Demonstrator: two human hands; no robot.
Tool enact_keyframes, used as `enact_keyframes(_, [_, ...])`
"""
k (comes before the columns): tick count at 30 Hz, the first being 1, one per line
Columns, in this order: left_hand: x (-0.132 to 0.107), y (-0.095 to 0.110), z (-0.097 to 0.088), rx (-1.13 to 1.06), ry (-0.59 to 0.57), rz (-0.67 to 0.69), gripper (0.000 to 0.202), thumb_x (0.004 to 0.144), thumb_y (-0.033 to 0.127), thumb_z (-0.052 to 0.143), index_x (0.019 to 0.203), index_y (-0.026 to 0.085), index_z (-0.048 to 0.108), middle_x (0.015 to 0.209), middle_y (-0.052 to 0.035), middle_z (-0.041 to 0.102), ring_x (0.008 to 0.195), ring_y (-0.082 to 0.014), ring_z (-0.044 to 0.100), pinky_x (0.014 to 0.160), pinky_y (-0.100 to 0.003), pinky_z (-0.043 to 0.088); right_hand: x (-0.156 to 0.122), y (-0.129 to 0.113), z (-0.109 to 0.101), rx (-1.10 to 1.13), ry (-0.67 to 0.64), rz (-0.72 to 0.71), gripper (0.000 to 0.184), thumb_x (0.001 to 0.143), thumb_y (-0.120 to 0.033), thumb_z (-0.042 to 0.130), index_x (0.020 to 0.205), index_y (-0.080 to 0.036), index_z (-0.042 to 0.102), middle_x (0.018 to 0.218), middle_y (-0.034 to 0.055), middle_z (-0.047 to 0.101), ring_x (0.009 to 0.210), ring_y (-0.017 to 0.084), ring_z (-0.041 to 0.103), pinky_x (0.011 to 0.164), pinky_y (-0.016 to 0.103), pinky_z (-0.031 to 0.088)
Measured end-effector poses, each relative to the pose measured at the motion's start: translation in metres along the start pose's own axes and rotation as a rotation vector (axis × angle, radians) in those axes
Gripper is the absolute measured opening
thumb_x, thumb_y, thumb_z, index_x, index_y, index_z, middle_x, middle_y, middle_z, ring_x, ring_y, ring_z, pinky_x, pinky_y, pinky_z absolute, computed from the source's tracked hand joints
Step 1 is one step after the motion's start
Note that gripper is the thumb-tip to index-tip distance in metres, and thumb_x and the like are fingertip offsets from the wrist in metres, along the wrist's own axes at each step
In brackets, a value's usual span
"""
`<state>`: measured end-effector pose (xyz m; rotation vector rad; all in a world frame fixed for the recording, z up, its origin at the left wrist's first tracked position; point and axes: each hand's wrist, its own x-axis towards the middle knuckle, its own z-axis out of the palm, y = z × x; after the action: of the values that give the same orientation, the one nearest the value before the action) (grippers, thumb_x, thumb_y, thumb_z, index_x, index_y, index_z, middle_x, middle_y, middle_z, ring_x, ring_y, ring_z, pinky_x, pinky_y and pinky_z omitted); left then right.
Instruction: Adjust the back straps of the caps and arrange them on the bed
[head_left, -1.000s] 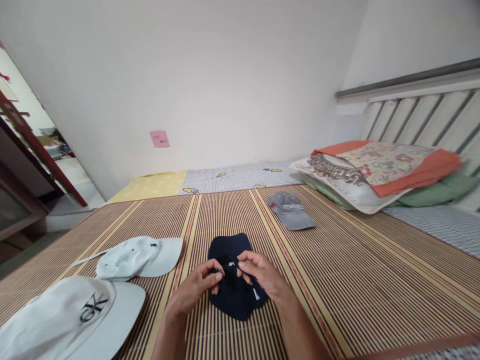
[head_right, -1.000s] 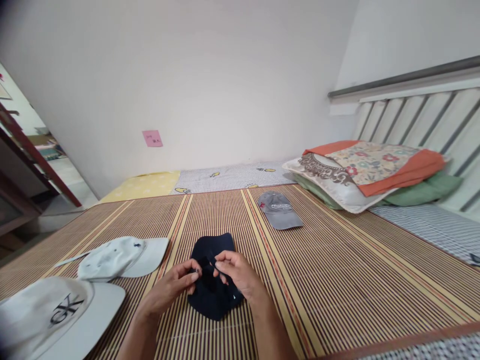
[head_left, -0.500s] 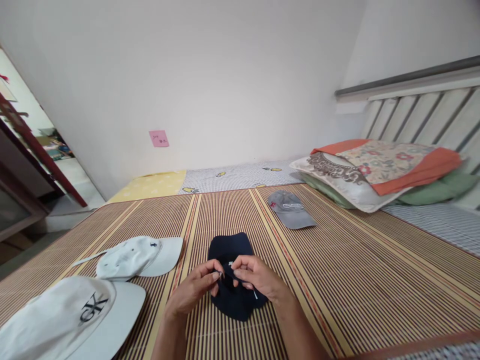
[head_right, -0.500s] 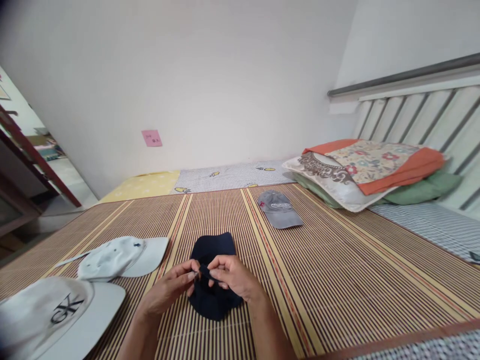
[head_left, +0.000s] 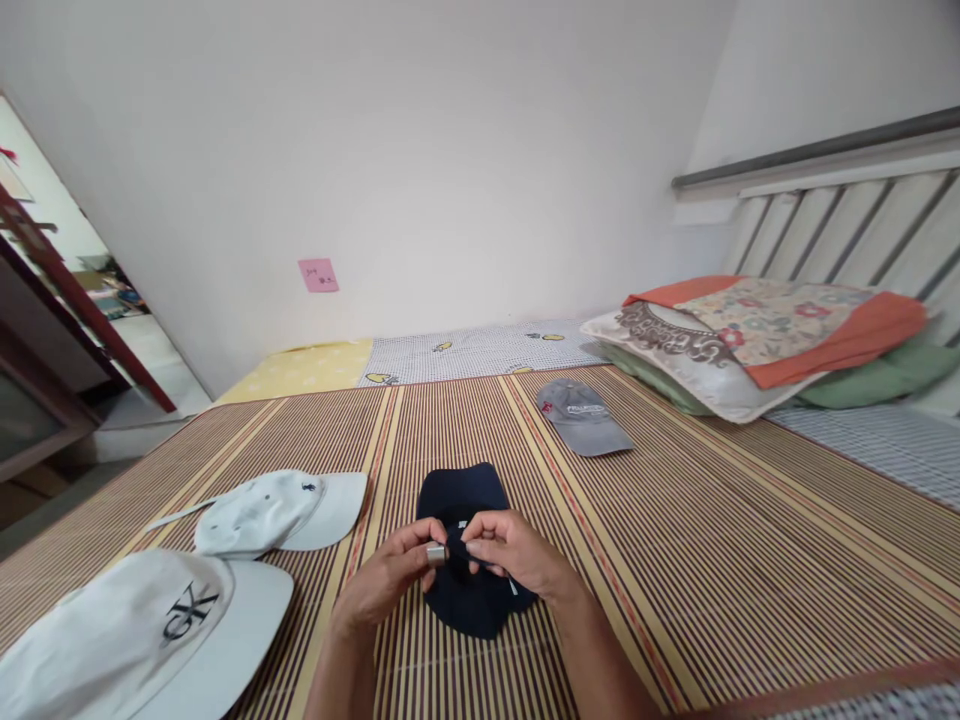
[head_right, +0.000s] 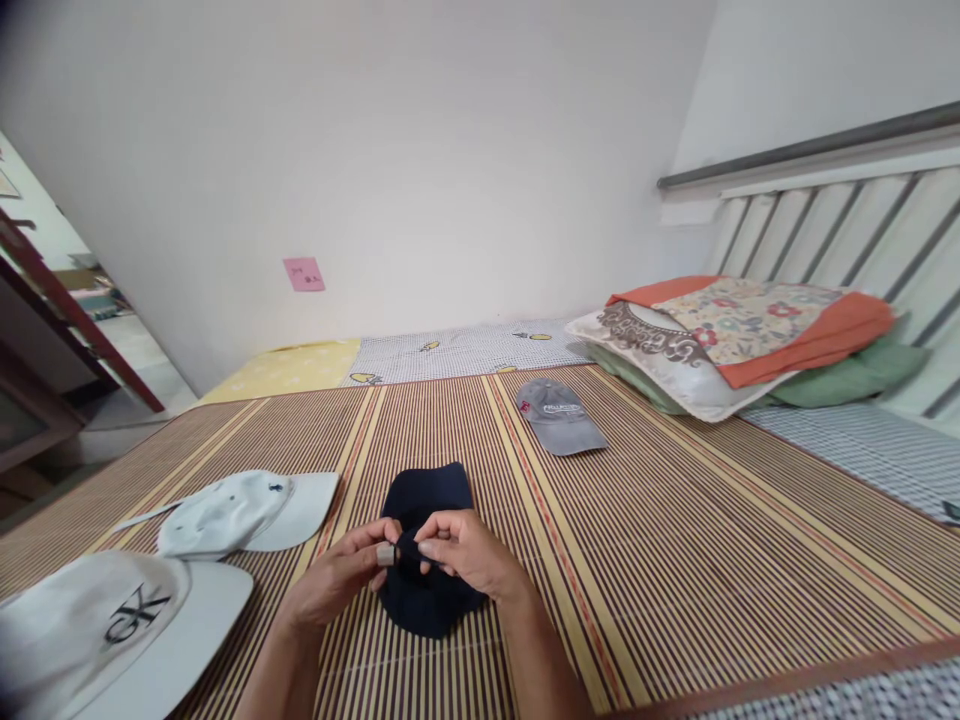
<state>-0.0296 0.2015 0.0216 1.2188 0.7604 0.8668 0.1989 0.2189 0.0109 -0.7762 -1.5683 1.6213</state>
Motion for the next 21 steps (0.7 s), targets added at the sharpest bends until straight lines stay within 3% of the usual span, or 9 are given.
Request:
enact_keyframes(10, [0.0, 0.001, 0.001, 0.022, -0.019, 0.003, 0.032, 0.086, 0.048, 0.077, 0.091, 0.018, 0.067, 0.067, 0.0059, 0.05, 0.054, -0.008, 0.04, 0.056, -0.023, 0.03, -0.005, -0.008, -0.001, -0.155, -0.01, 0.013, 0.008, 0.086, -0.023, 0.069, 0.088, -0.018, 0.075, 0.069, -0.002, 0.07, 0.053, 0.007, 0.048, 0.052, 0.02, 0.035])
enact_keyframes(21, [0.002, 0.003, 0.005, 0.087, -0.006, -0.023, 0.039, 0.084, 0.054, 0.078, 0.089, 0.018, 0.064, 0.063, 0.0072, 0.049, 0.052, -0.008, 0.039, 0.054, -0.023, 0.025, -0.008, -0.016, -0.002, -0.261, 0.006, -0.012, 0.012, 0.084, -0.015, 0.067, 0.085, -0.019, 0.078, 0.067, -0.0025, 0.068, 0.057, 0.009, 0.056, 0.058, 0.021, 0.04])
